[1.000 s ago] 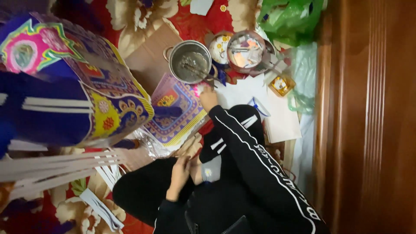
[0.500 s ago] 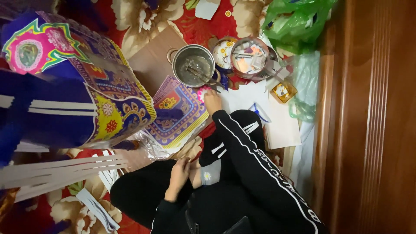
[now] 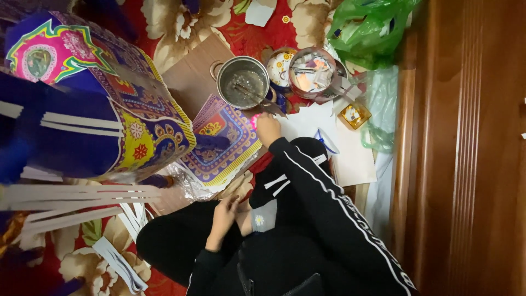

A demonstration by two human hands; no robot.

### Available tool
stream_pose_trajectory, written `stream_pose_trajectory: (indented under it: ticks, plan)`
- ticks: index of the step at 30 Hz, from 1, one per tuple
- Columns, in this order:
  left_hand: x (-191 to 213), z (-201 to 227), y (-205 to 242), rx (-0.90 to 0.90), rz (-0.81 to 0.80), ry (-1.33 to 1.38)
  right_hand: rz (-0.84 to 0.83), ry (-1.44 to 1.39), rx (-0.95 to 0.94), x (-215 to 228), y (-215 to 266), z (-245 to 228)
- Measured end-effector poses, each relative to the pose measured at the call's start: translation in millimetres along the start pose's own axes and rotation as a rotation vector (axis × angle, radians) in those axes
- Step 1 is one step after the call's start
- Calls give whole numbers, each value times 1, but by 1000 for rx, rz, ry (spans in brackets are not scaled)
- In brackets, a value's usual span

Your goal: Decorating a large blue and gold votive horse with small paper flowers and patterns using a glue applicator.

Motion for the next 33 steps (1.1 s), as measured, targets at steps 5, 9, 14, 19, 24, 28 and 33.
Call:
stream_pose_trajectory:
  ticks: [5,9,14,19,24,28,33]
  plan:
    - [33,67,-4,10,-27,468,-121,-203,156,73,59,-65]
    - [-44,-15,-61,188,-75,1157,-178,-200,364,69,132,-117]
    - [-39,-36,-52,291,118,981,-206,-625,310,88,152,-119]
    - [-32,-35,-36,300,155,961,-461,-1036,22,55,154,-110]
    - [-52,-55,-41,307,135,919,-453,-1276,-180,34,163,-101]
    - [-48,-38,-29,368,49,1178,-410,-1188,-226,-16,172,-65]
    - [-45,-55,-38,291,198,969,-418,-1228,-321,-16,169,-62]
Point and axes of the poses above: each hand's wrist, its own y-axis away from the middle knuckle, its own x-axis out of the back of the hand, z = x × y, the point moved 5 cm from there along -y, towards the middle knuckle, and after that the axes turned 10 degrees about -y, right-handed, at the moved point
